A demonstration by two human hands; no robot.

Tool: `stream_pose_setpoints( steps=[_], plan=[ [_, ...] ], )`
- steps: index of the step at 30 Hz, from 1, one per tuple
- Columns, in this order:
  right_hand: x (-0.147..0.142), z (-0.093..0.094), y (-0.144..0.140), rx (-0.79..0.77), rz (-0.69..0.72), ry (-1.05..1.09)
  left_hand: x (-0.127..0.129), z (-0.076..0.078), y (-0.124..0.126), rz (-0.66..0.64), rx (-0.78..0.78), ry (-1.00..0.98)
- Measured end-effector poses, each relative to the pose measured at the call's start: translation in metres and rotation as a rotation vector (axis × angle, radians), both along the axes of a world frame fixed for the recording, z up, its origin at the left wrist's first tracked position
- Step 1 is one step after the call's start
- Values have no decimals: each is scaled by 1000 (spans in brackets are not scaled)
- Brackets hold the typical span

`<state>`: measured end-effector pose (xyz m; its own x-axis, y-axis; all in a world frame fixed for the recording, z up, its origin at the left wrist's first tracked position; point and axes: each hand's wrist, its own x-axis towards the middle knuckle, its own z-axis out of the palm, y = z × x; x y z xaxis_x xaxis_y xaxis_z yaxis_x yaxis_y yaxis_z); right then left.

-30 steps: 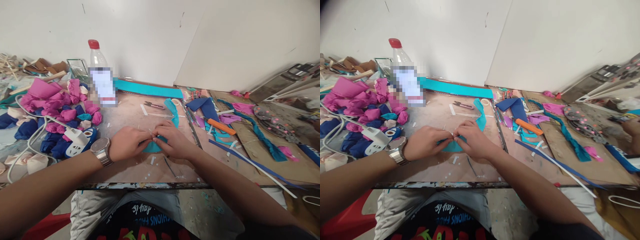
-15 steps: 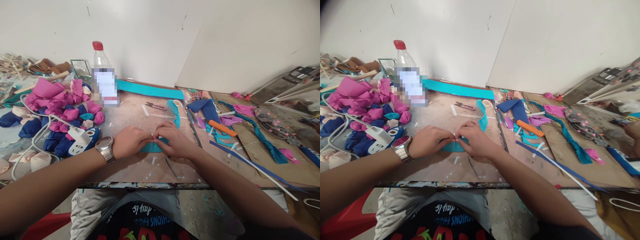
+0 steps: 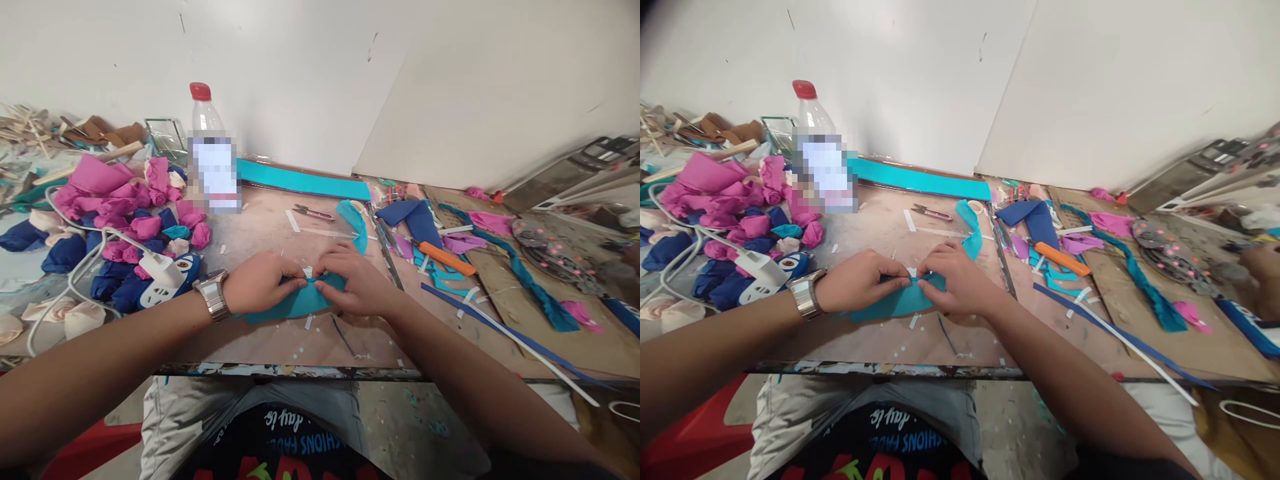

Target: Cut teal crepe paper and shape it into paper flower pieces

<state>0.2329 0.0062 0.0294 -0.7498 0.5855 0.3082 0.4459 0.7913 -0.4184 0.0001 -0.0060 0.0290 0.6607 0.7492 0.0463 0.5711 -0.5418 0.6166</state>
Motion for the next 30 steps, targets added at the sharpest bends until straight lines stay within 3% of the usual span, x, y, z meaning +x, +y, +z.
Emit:
stream_pose_setpoints(
  steps=[14, 30],
  plan=[
    [-2, -3, 0, 68, 52, 85, -1, -6, 3, -34, -182, -81],
    [-3, -5, 0, 245, 123, 190, -4, 1, 7, -35, -563, -210]
  ],
)
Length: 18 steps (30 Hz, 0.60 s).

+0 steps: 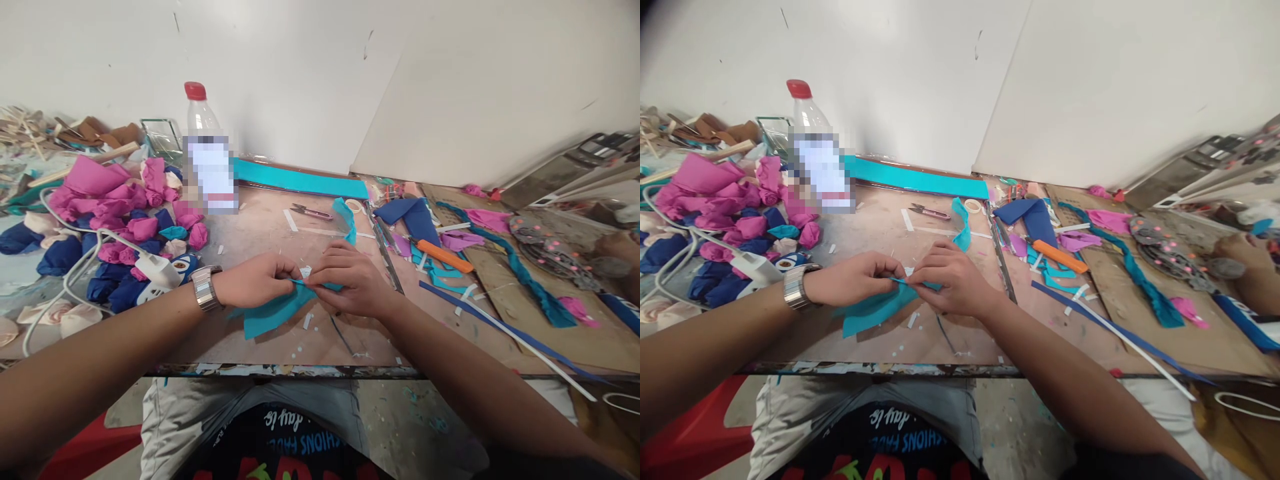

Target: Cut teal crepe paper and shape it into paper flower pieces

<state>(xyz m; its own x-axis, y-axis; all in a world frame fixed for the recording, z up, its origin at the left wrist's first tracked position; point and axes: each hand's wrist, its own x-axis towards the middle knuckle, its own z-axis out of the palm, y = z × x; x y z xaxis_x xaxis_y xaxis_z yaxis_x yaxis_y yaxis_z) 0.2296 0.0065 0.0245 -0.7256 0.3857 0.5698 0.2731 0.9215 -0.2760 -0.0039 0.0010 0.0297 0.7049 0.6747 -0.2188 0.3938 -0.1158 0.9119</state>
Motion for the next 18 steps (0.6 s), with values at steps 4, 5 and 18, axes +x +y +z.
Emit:
stream_pose_setpoints(
  steps=[4, 5, 18],
  plan=[
    [0, 0, 0, 24, 2, -6, 0, 1, 0, 9, 67, 4],
    [0, 0, 0, 29, -1, -7, 0, 1, 0, 13, 93, 4],
    [0, 0, -1, -18, -32, -48, 0, 1, 0, 47, 80, 2]
  ],
)
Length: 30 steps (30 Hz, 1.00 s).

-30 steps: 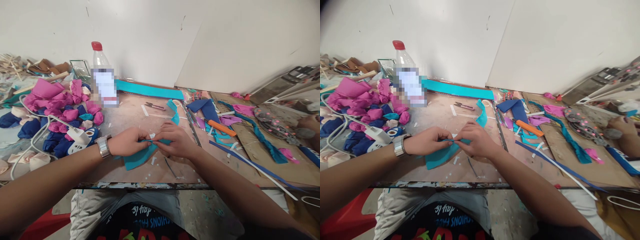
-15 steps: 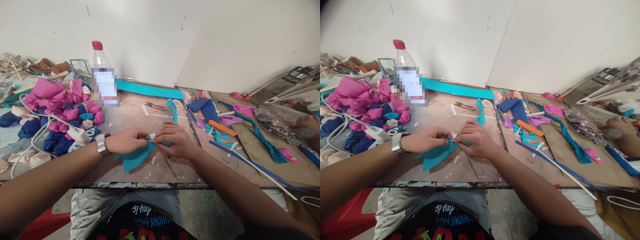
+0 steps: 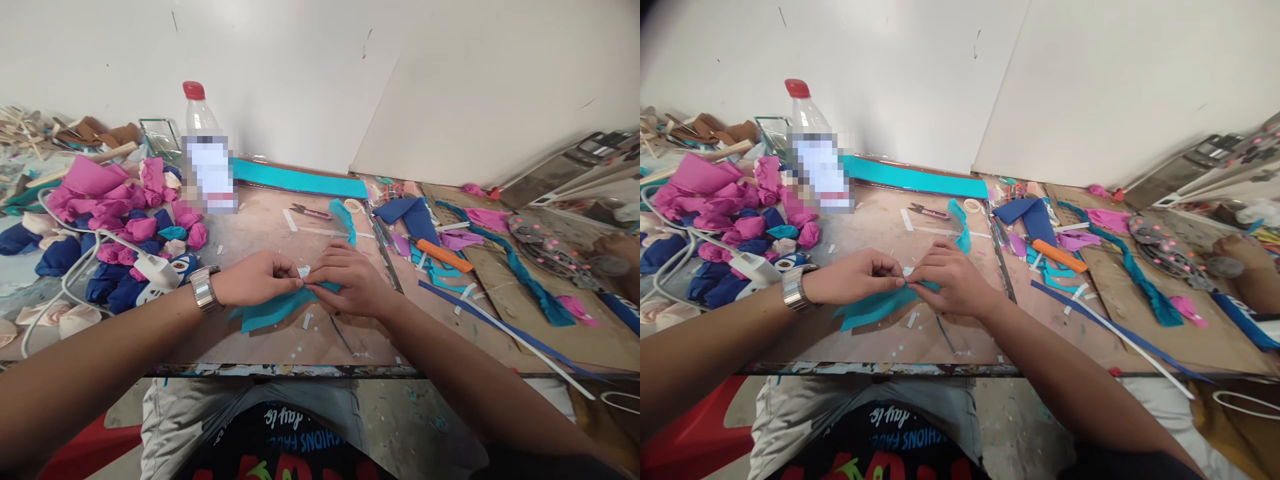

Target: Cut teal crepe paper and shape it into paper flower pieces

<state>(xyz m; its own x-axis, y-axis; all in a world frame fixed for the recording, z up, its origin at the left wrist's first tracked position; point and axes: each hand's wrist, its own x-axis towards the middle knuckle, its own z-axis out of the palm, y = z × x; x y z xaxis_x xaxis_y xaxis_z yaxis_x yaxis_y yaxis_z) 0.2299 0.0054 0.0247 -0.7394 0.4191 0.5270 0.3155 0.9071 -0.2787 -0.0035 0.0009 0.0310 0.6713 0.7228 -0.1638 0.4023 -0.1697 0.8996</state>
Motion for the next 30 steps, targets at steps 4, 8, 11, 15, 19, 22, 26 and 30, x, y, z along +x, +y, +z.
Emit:
stream_pose_setpoints(
  steps=[4, 8, 11, 15, 19, 22, 26, 30],
  plan=[
    [-1, 0, -1, -4, -8, 3, 1, -2, -1, 5, 14, -2],
    [-3, 0, -3, -44, -51, 8, 2, 0, -5, 32, 163, 32],
    [-4, 0, -4, -78, -104, -6, 3, 3, -9, 64, 361, 112],
    [-4, -1, -4, -98, -135, -27, 4, 3, -14, 97, 548, 196],
    [-5, 2, -5, -116, -142, -34, 6, -1, -17, 97, 712, 282],
    [-5, 5, -6, -137, -147, -75, 6, -4, -17, 61, 818, 320],
    [-4, 7, -7, -201, -161, -127, 5, -5, -16, 40, 872, 352],
    [-2, 3, -5, -225, -184, -99, 5, -4, -15, 34, 854, 373]
  ],
)
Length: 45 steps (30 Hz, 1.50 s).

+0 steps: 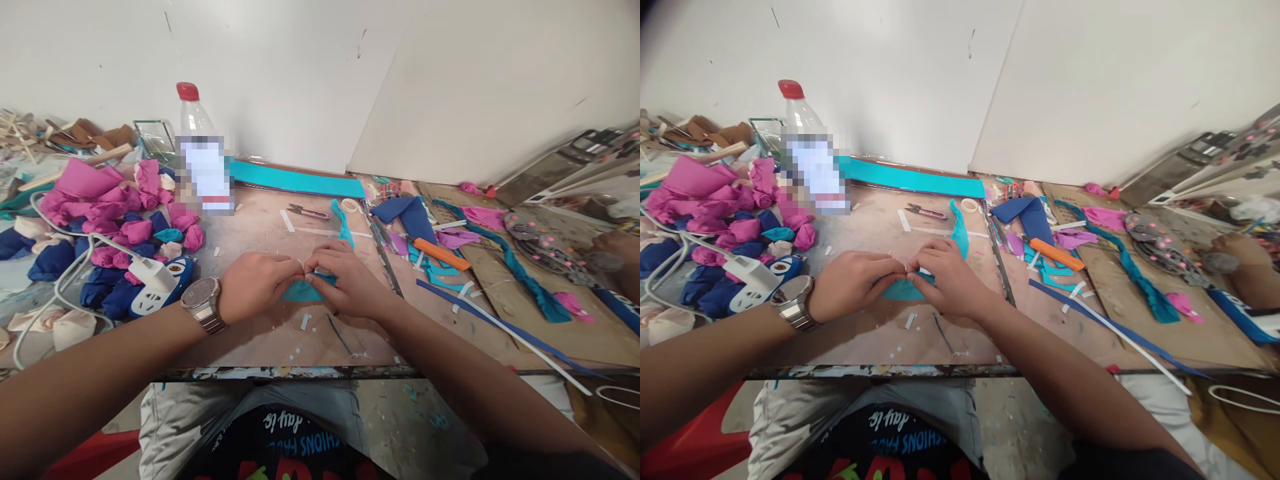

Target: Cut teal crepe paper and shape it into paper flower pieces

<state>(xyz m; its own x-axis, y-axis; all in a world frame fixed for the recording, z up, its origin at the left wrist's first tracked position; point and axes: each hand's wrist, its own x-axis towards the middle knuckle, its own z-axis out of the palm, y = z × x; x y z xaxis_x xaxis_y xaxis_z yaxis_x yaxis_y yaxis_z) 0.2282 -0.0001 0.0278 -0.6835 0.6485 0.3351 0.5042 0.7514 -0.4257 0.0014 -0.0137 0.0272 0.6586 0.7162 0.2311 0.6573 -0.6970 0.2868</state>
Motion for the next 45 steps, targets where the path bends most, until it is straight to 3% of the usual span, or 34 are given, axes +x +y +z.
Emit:
stream_pose_setpoints(
  steps=[8, 13, 22, 29, 45],
  plan=[
    [-2, 2, -1, -24, 28, -59, 1, -4, 1, -7, -33, -4],
    [1, -2, 2, -9, 6, 1, 0, -4, 1, 65, -92, -10],
    [3, 7, 2, -31, 42, -60, 0, 7, 3, 55, -351, -163],
    [5, 5, 3, -47, 21, -19, -2, 4, 7, 43, -486, -218],
    [1, -3, 2, -2, 15, 93, -2, 1, 10, -6, -573, -245]
  ],
)
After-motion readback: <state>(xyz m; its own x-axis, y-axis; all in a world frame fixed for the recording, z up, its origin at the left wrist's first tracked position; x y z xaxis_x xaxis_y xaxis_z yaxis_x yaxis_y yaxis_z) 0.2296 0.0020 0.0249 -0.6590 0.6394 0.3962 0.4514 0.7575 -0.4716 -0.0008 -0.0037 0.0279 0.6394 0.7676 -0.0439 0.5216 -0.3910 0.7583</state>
